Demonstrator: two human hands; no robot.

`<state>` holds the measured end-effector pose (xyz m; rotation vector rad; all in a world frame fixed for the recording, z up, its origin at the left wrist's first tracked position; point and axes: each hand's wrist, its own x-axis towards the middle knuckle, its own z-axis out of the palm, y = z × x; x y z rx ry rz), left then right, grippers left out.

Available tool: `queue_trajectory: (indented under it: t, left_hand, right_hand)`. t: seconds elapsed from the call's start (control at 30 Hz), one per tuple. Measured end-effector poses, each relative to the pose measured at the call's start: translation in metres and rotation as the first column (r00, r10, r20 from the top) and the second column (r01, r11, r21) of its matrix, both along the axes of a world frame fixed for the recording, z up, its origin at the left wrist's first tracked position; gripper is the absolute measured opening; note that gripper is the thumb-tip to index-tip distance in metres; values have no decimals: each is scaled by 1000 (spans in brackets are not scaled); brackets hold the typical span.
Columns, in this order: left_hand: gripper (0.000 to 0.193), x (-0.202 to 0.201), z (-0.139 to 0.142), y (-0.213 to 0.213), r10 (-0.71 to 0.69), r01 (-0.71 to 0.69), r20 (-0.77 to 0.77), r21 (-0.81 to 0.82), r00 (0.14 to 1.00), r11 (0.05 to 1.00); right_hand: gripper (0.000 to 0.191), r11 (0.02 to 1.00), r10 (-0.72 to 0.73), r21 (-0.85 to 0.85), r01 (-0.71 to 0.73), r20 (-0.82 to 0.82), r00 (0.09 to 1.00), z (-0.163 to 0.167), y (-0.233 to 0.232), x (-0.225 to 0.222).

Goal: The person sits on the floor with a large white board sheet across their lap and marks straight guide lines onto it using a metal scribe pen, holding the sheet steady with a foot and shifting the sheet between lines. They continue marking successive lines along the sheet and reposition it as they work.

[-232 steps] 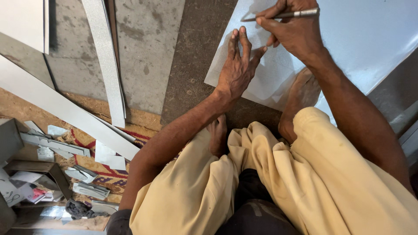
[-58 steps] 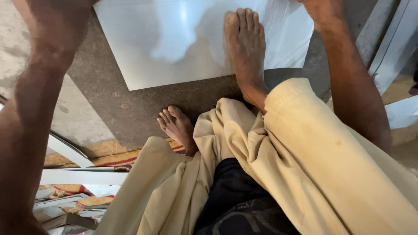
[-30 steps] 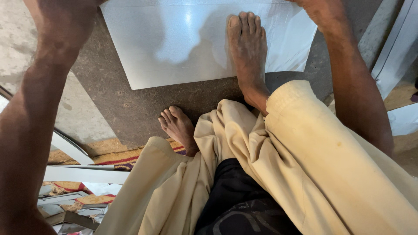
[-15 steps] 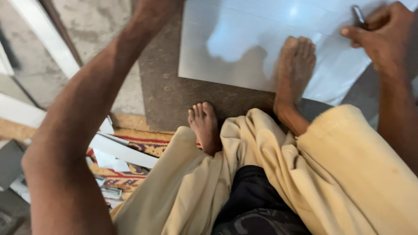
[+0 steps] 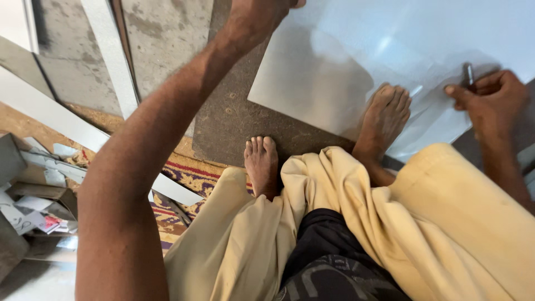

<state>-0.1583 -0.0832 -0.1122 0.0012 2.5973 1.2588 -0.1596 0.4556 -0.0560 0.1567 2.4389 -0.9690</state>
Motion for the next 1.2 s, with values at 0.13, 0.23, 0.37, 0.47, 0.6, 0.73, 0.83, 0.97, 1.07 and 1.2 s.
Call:
queue_trajectory:
  t: [0.13, 0.23, 0.37, 0.47, 0.6, 0.73, 0.83, 0.97, 1.07, 1.2]
  left_hand:
    - [37, -9, 16, 7, 188, -181, -20, 187, 982, 965]
    - [44, -22, 29, 14, 234, -177, -149, 319, 961, 931]
    - [44, -38, 41, 22, 184, -140, -178, 234, 967, 962]
    - [36, -46, 46, 25, 245, -239, -7, 194, 970, 952]
    - [50, -48, 55, 22, 203, -201, -84, 31, 976, 979]
    - [49, -50, 73, 14, 120, -119, 40, -34, 992, 992]
    - [48, -53, 84, 13, 109, -104, 123, -49, 986, 993]
    - [46, -52, 91, 6, 85, -91, 144, 31, 986, 995]
    - [44, -47, 90, -3, 110, -116, 129, 38, 986, 993]
    - [44, -40, 90, -3, 106, -116, 127, 75, 986, 990]
  right_hand:
    - [40, 998, 56, 10, -55, -66, 996, 3, -4, -5]
    - [38, 999, 47, 0, -47, -60, 997, 11, -4, -16]
    - [45, 998, -63, -14, 63, 28, 998, 35, -11, -33]
    - [47, 998, 15, 68, -10, -83, 996, 50, -20, -40]
    - [50, 998, 28, 59, -23, -99, 995, 48, -19, -40]
    - [51, 999, 28, 41, -23, -108, 994, 33, -8, -33]
    - [53, 999, -40, 24, 45, -154, 987, 25, -11, -30]
    - [55, 987, -83, 132, 96, -102, 991, 30, -28, -30]
    - [52, 984, -126, 124, 130, -38, 991, 32, -36, -30]
    - [54, 988, -142, 59, 145, -56, 988, 29, -36, -24]
